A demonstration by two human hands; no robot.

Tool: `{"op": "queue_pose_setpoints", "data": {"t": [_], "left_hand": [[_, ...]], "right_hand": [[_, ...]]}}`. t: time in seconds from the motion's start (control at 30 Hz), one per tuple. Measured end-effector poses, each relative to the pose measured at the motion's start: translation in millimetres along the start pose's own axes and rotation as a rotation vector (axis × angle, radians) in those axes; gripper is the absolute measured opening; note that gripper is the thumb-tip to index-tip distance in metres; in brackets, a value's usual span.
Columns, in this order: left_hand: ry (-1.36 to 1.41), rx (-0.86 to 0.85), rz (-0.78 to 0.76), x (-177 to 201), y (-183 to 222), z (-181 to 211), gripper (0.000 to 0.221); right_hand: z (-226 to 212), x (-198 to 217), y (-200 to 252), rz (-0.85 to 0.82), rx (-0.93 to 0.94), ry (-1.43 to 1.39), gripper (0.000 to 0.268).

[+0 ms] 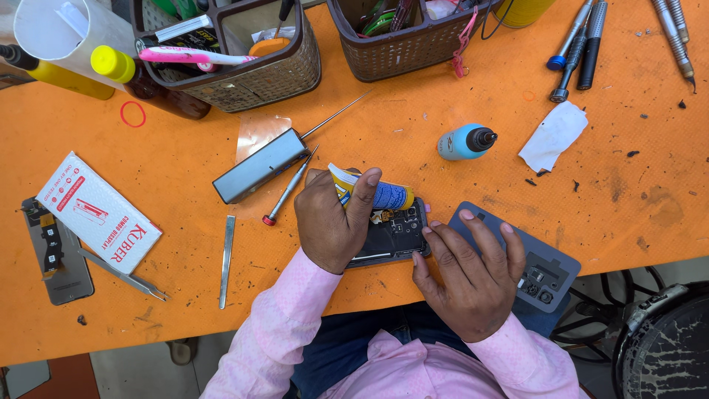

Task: The person applies liquid adhesive from a tube along the perimeter of a mobile phone frame, then aligns and presses a purple back cover onto the device.

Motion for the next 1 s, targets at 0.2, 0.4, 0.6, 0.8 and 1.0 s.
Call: {"op": "queue_pose_setpoints", "data": {"t": [0.2,0.4,0.6,0.8,1.0], "left_hand": [[0.013,-0.003,0.003,0.2,-0.1,0.4,0.045],[0.015,-0.013,0.009,-0.2,0.5,0.6,0.047],[-0.022,-0.054,0.034,4.0,2.8,0.5,0.045],[0.093,0.035,0.129,18.8,14.8,-0.2,0.05],[0.626,0.422,0.171,29.7,28.1,6.6,0.066]], "right_hand": [[0.6,-0.9,2.0,-0.005,0.0,-0.002,0.027],[-0.6,1.3,-1.5,0.0,0.0,-0.004,0.026],[8.0,30.1,-25.5,-0.067,-0.144,-0.364,0.032],[52.5,54.6,-65.8,-0.05,-0.39,-0.585,0.034],[108.3,-13.8,-132.4,-0.049,-0.068,-0.378,0.023]]}}
Point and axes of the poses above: each hand's wrist, its own y-axis away from the middle knuckle, its own x-axis out of the back of the hand, z = x × y, the point moved 1 cm from there along -y, towards the middle knuckle, and after that the axes turned 13 degrees about y, right-handed, at the moved point
